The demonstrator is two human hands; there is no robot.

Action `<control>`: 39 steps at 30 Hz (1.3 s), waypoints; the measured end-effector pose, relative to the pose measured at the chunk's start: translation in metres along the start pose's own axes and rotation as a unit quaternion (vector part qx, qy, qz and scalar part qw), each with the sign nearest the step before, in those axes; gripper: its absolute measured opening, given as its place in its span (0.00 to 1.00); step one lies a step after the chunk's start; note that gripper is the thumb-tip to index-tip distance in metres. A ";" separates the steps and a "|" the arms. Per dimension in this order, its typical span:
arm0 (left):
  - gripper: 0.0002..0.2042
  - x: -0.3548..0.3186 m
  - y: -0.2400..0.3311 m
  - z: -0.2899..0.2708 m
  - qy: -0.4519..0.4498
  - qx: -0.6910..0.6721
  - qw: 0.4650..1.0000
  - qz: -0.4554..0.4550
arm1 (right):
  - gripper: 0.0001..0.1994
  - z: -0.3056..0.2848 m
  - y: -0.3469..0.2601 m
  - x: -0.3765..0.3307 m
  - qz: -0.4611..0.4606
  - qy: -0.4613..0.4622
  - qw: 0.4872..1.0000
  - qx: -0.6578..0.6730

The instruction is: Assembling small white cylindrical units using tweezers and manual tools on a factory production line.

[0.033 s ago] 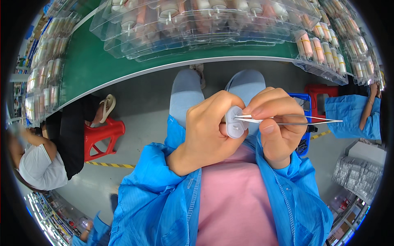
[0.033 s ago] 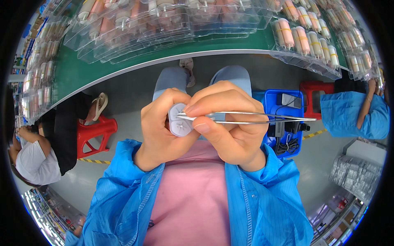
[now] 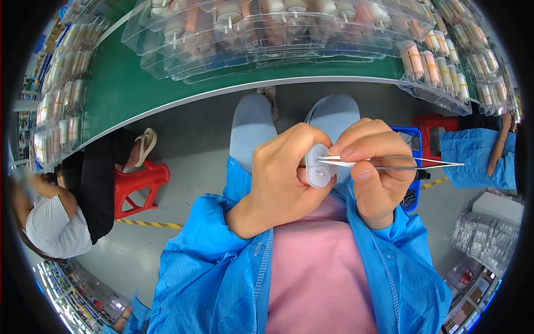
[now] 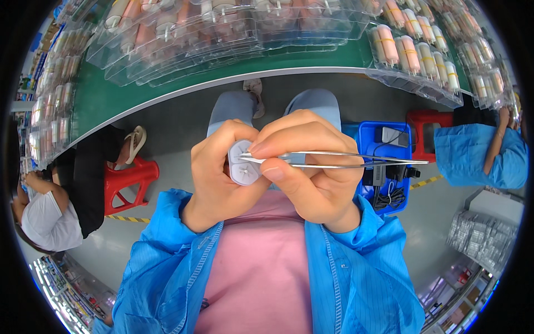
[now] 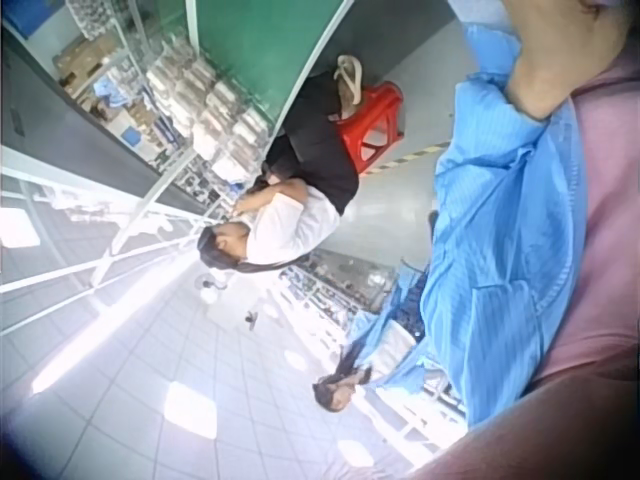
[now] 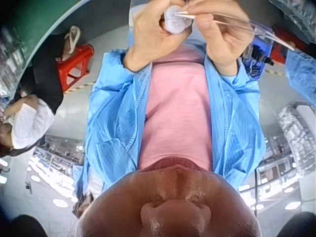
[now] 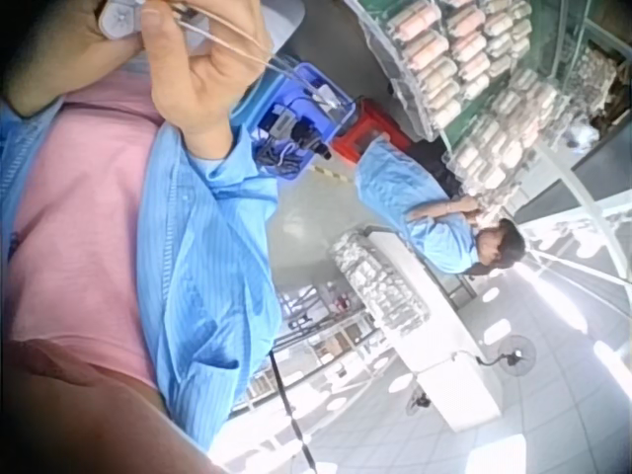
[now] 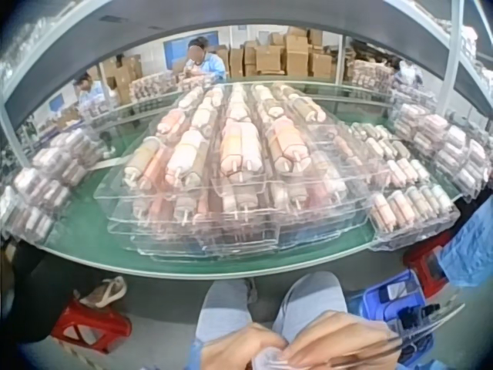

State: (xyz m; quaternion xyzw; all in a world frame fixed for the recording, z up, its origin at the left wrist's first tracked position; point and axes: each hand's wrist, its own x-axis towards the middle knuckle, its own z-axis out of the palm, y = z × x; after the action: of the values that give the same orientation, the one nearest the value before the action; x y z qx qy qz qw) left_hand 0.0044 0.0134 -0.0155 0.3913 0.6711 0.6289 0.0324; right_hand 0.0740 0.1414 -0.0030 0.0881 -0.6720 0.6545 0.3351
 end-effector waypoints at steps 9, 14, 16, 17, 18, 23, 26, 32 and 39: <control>0.15 0.000 0.000 -0.001 -0.003 0.004 1.000 0.003 | 0.06 0.000 -0.001 0.000 0.006 -0.001 1.000 -0.012; 0.15 0.000 0.000 -0.001 -0.001 0.004 1.000 0.004 | 0.06 0.000 -0.001 0.001 0.002 -0.011 1.000 -0.024; 0.15 0.000 0.000 -0.001 0.000 0.005 1.000 0.003 | 0.06 0.000 -0.002 0.002 0.000 -0.018 0.999 -0.030; 0.14 0.000 0.000 -0.001 0.001 0.006 1.000 0.002 | 0.06 0.000 -0.002 0.002 -0.001 -0.024 0.999 -0.036; 0.14 0.000 0.000 -0.001 0.001 0.006 1.000 0.002 | 0.06 0.000 -0.002 0.002 -0.001 -0.024 0.999 -0.037; 0.14 0.000 0.001 -0.001 -0.003 0.011 1.000 0.001 | 0.05 0.001 -0.002 0.001 -0.003 -0.001 1.000 -0.031; 0.14 -0.001 0.000 0.000 0.001 0.014 1.000 -0.005 | 0.05 0.000 -0.001 0.002 -0.001 -0.007 0.999 -0.040; 0.14 0.000 0.000 0.001 0.004 0.012 1.000 -0.012 | 0.04 0.003 -0.001 0.003 0.011 0.013 0.999 -0.030; 0.14 0.001 0.000 0.001 0.004 0.013 1.000 -0.003 | 0.05 0.001 -0.002 0.004 0.007 -0.001 0.999 -0.047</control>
State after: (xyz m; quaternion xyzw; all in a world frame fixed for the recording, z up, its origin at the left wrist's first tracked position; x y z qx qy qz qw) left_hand 0.0046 0.0151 -0.0152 0.3868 0.6807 0.6216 0.0261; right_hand 0.0716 0.1415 0.0006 0.0683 -0.7030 0.6243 0.3337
